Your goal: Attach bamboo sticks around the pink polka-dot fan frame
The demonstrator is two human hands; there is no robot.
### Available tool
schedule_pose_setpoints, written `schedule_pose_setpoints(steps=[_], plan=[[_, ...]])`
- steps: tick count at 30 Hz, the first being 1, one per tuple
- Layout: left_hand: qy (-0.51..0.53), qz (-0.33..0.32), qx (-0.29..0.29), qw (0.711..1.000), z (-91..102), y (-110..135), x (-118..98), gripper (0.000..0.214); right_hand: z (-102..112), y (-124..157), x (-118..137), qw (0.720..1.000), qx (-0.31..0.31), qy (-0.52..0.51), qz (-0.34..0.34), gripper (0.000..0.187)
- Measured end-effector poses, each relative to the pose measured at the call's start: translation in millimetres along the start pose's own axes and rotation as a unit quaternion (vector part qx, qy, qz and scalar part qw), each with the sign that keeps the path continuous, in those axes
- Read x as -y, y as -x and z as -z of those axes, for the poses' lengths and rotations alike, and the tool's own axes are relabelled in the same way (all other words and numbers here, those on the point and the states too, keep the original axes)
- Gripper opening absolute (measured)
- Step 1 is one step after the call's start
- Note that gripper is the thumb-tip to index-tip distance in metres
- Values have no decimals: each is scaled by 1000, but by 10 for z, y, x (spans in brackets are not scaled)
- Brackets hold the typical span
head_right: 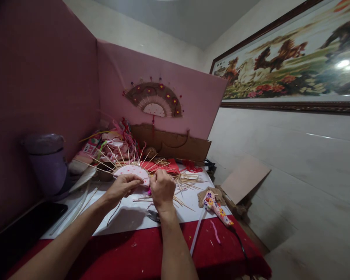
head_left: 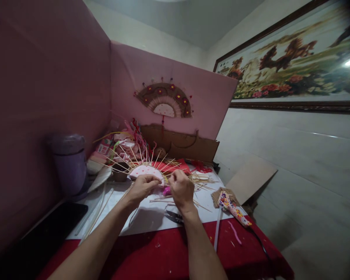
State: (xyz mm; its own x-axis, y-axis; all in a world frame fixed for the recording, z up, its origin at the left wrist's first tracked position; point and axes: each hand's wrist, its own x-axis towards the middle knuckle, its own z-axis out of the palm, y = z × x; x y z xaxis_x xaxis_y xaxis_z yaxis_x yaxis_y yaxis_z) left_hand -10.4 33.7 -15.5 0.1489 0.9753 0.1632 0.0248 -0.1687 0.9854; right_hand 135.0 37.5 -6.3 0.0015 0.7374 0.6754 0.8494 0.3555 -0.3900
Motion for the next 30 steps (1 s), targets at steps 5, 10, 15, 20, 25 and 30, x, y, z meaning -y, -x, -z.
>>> schedule_pose_setpoints(steps=[5,10,15,20,25,30], plan=[[18,13,10,1000,51,2,10,27,108,-7,5,921,117,-367,-52,17],[23,26,-13,999,69,-9,34,30,289,121,162,672,519,-527,41,20],[18,19,-34,999,72,-18,41,27,281,153,222,610,601,-512,63,36],[15,12,2,1000,67,-32,43,28,31,64,102,904,175,-391,-3,19],[31,22,16,999,70,-30,69,30,-101,31,14,987,106,-123,11,19],[69,50,47,995,69,-11,67,23,-59,-12,-91,996,18,-55,-74,23]])
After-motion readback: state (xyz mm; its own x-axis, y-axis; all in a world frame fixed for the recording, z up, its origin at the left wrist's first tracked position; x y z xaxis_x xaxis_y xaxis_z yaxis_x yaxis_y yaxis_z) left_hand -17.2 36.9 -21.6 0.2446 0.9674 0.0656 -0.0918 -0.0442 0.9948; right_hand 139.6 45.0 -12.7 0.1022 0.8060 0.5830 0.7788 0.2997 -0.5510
